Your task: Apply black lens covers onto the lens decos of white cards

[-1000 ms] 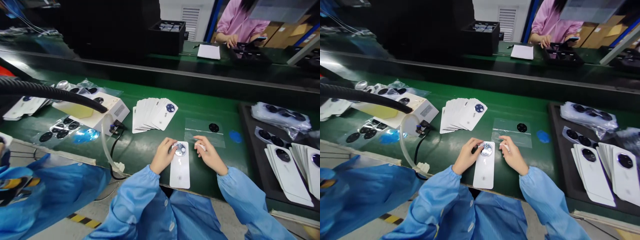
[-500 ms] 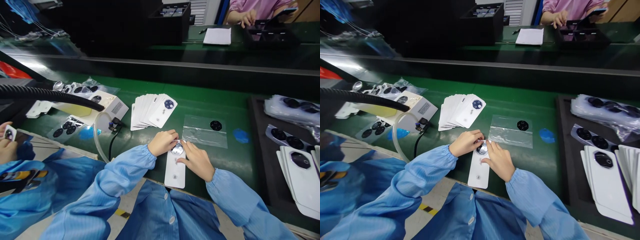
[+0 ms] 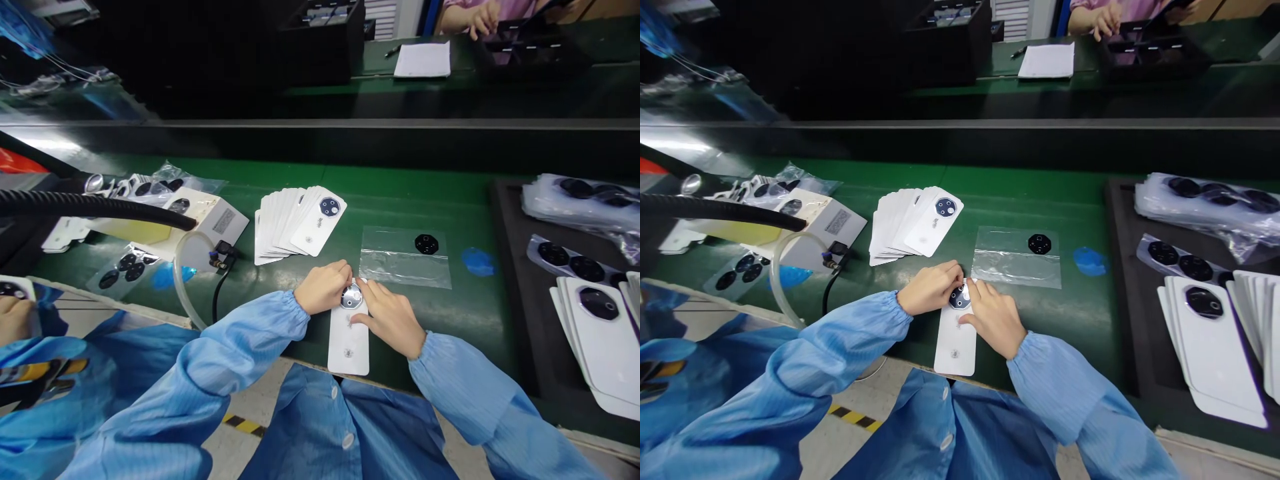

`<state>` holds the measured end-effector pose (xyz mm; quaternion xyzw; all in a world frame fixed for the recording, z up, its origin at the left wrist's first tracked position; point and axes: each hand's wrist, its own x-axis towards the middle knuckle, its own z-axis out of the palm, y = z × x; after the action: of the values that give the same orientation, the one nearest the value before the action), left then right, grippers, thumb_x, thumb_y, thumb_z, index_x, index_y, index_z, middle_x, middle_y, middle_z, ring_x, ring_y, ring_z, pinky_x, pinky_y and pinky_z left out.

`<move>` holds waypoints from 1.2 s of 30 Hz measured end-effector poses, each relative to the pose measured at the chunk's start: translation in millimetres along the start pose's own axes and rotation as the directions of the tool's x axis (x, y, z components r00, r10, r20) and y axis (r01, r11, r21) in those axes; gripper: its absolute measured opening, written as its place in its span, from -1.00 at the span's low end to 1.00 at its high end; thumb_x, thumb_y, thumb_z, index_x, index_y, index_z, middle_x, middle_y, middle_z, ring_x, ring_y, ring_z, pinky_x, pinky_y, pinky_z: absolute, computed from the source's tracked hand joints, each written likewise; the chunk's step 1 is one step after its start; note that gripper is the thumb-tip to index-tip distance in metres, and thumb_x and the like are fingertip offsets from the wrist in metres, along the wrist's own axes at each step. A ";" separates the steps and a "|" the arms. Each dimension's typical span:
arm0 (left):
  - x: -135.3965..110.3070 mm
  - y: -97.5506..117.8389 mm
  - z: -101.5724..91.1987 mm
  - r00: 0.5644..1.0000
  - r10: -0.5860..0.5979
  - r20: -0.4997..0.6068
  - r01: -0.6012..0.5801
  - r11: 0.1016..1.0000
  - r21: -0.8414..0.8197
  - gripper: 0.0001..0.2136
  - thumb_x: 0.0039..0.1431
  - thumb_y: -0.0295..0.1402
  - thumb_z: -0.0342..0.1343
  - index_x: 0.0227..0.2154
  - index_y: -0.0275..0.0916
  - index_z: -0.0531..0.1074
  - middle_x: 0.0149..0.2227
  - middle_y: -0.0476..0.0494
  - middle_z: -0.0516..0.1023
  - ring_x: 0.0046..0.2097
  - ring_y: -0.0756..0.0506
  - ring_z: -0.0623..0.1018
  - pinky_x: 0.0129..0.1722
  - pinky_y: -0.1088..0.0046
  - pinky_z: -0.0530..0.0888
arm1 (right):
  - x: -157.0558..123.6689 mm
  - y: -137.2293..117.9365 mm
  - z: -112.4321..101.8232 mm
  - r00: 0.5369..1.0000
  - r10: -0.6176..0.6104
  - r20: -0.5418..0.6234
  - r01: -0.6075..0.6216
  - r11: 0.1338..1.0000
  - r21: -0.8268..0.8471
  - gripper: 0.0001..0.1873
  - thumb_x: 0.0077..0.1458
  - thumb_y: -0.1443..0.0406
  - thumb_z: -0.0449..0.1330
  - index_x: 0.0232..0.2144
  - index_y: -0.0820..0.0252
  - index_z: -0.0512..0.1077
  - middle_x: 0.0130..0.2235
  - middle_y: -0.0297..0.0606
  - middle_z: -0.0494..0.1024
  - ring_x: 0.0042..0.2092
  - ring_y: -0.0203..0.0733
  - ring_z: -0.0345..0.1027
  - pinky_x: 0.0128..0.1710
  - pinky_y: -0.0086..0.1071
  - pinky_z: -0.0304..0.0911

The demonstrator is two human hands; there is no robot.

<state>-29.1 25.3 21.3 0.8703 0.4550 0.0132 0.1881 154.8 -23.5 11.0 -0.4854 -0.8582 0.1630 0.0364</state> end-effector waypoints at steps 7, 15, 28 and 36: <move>-8.5 8.8 15.7 0.995 0.000 -0.095 0.015 0.988 0.152 -0.87 0.28 -0.50 -0.17 -0.31 -0.24 0.26 -0.27 -0.16 0.38 -0.23 -0.12 0.43 -0.46 0.43 0.32 | 0.0 -2.4 -2.3 1.000 0.000 0.010 0.000 1.000 -0.006 -0.31 0.15 0.07 0.22 0.18 0.34 0.15 0.01 -0.06 0.44 0.02 0.00 0.35 -0.27 -0.23 0.40; -18.2 8.6 21.3 0.984 0.095 -0.153 -0.057 0.970 0.237 -0.88 0.26 -0.51 -0.16 -0.36 -0.24 0.24 -0.33 -0.13 0.38 -0.31 -0.10 0.40 -0.50 0.40 0.24 | 0.9 -2.7 -2.4 1.000 -0.006 0.009 0.006 1.000 -0.009 -0.30 0.15 0.07 0.22 0.19 0.36 0.15 0.00 -0.04 0.44 0.01 0.01 0.35 -0.28 -0.24 0.39; -81.2 27.2 21.8 0.878 -0.005 -0.478 -0.009 1.000 -0.027 -0.87 0.22 -0.58 -0.15 -0.34 -0.20 0.17 -0.33 -0.09 0.36 -0.30 -0.03 0.46 -0.35 0.48 0.40 | 0.4 -2.6 1.6 1.000 -0.014 -0.019 0.016 0.997 0.076 -0.30 0.14 0.10 0.24 0.18 0.39 0.15 -0.01 0.04 0.44 -0.01 0.08 0.36 -0.26 -0.19 0.40; 22.1 81.9 -28.3 0.935 -0.083 -0.346 -0.146 0.798 -0.585 -0.91 0.25 -0.37 0.02 -0.21 -0.22 0.33 -0.31 -0.05 0.45 -0.39 0.04 0.50 -0.53 0.61 0.46 | 0.3 0.7 9.1 0.996 -0.003 -0.090 0.019 0.983 0.182 -0.49 0.02 0.05 0.31 -0.06 0.22 0.41 -0.02 -0.14 0.49 -0.03 -0.04 0.38 -0.24 -0.33 0.37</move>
<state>42.8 9.6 72.1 0.7557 0.4386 0.3165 0.3693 153.2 -25.2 2.1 -0.4820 -0.8398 0.2191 0.1203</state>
